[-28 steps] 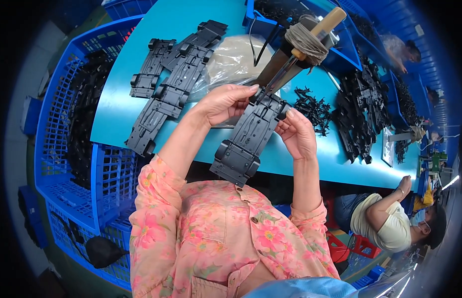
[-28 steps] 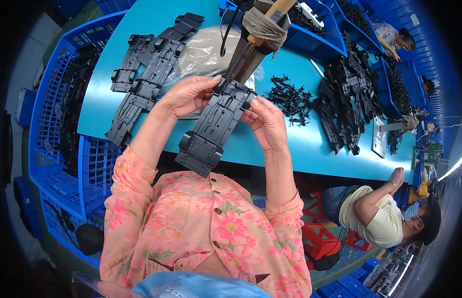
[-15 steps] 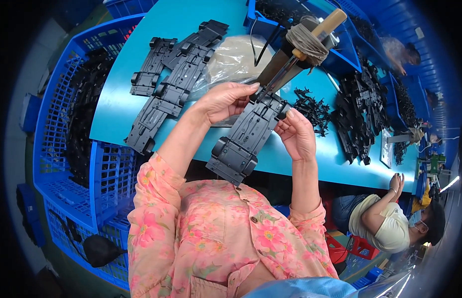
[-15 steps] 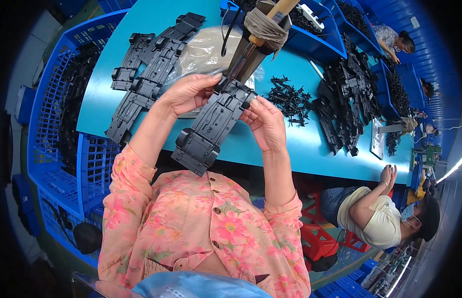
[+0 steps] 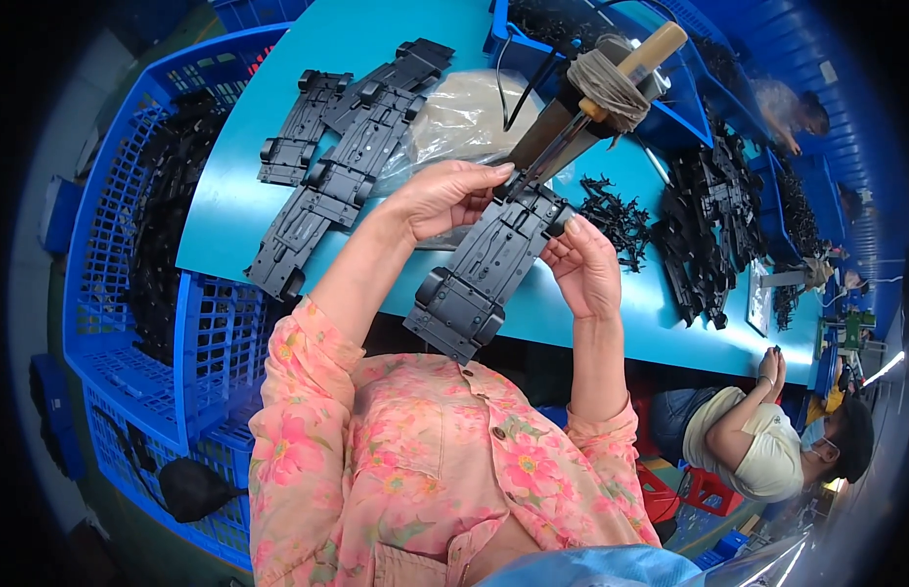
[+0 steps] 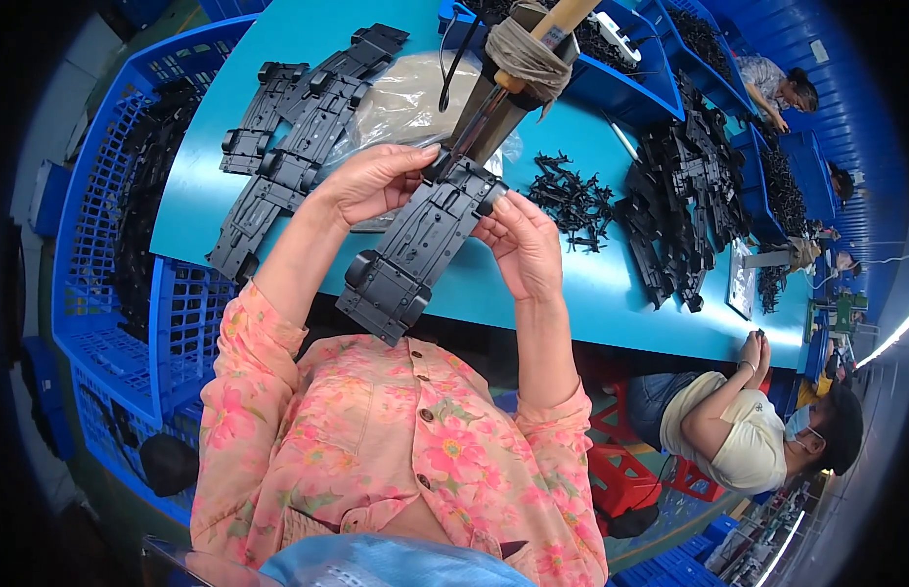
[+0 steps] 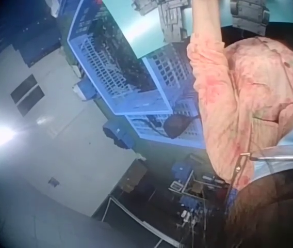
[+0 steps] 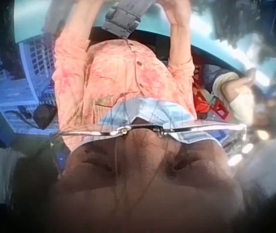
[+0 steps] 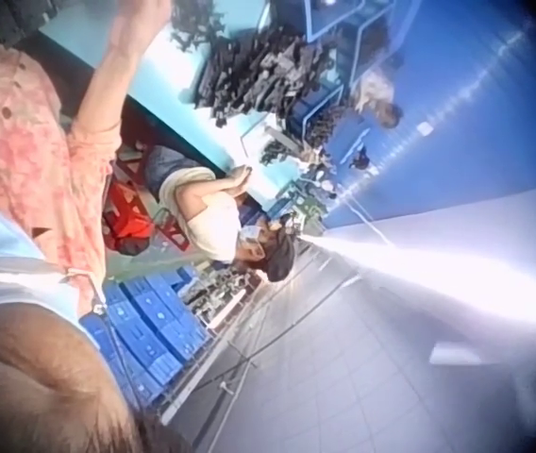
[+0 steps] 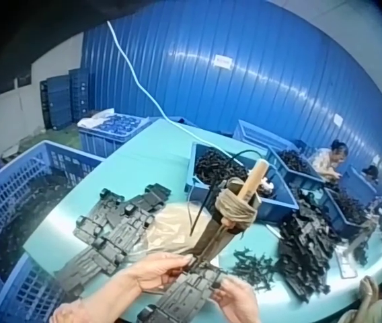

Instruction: Assembling small plastic components onto a larger toy chassis base.

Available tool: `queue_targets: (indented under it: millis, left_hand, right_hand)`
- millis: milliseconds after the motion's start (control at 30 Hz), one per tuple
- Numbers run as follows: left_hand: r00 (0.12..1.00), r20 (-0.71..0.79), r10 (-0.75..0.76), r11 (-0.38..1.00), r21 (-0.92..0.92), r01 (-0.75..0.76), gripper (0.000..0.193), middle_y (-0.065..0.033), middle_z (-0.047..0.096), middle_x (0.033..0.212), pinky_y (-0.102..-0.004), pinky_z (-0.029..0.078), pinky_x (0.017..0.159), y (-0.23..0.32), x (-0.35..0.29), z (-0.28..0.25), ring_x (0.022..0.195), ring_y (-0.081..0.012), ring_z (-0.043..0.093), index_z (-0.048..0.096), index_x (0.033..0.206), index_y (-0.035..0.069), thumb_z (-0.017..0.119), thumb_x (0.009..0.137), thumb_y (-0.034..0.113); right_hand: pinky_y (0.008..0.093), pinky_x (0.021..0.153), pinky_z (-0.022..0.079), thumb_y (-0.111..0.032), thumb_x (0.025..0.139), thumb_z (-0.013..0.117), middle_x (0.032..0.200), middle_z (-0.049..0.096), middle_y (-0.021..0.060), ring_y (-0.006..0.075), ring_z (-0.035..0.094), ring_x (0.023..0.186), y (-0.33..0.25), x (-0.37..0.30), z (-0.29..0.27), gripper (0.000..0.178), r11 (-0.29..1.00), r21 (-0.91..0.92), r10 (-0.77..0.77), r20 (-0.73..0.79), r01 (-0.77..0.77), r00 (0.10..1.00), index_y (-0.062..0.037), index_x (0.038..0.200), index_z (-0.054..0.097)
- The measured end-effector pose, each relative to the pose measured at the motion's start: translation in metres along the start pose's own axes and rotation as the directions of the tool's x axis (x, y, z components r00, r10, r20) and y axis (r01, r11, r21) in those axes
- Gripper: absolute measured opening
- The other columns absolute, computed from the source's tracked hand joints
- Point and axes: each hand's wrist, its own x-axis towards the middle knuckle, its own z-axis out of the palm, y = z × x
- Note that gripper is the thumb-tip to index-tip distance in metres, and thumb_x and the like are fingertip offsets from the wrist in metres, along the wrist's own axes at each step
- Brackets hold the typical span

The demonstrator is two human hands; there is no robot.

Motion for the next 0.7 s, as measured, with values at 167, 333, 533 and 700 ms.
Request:
queue_targets:
  millis: [167, 333, 533, 700]
  left_hand:
    - [1.000, 0.006, -0.008, 1.000, -0.010, 0.008, 0.023, 0.0044, 0.054, 0.070, -0.0173, 0.045, 0.058, -0.0009, 0.0022, -0.0030, 0.061, -0.0025, 0.051, 0.057, 0.080, 0.008, 0.061, 0.080, 0.030]
    - [0.999, 0.036, -0.017, 1.000, -0.001, 0.017, 0.022, 0.0048, 0.055, 0.071, -0.0178, 0.045, 0.058, 0.0035, -0.0009, 0.0016, 0.062, -0.0021, 0.051, 0.059, 0.083, 0.008, 0.060, 0.081, 0.030]
    - [1.000, 0.014, -0.010, 1.000, -0.006, 0.010, 0.022, 0.0060, 0.054, 0.070, -0.0177, 0.044, 0.059, 0.0005, -0.0001, -0.0027, 0.061, -0.0015, 0.049, 0.060, 0.085, 0.008, 0.059, 0.082, 0.030]
    - [1.000, 0.026, -0.010, 1.000, 0.003, 0.010, 0.021, 0.0068, 0.054, 0.070, -0.0173, 0.044, 0.059, 0.0008, 0.0002, -0.0030, 0.061, -0.0011, 0.048, 0.060, 0.085, 0.009, 0.059, 0.082, 0.030]
  right_hand:
    - [0.0260, 0.070, 0.047, -0.017, 0.083, 0.056, 0.088, 0.061, 0.0081, 0.0129, 0.058, 0.076, 0.0012, 0.0012, -0.0015, 0.024, 1.000, -0.003, -0.001, 0.012, 0.001, 1.000, 0.0002, 0.098, 0.054]
    - [0.0259, 0.070, 0.047, -0.017, 0.083, 0.056, 0.090, 0.061, 0.0088, 0.0141, 0.059, 0.078, 0.0029, 0.0015, -0.0051, 0.024, 1.000, -0.013, -0.012, 0.006, 0.012, 1.000, 0.0001, 0.099, 0.054]
    - [0.0260, 0.070, 0.047, -0.017, 0.083, 0.055, 0.090, 0.061, 0.0082, 0.0139, 0.058, 0.077, 0.0052, 0.0021, -0.0047, 0.024, 1.000, -0.007, -0.015, 0.012, 0.016, 1.000, 0.0001, 0.099, 0.054]
    - [0.0263, 0.071, 0.048, -0.016, 0.083, 0.055, 0.089, 0.061, 0.0078, 0.0133, 0.058, 0.076, 0.0054, 0.0015, -0.0054, 0.024, 1.000, 0.002, -0.020, 0.007, 0.020, 1.000, 0.0005, 0.100, 0.054]
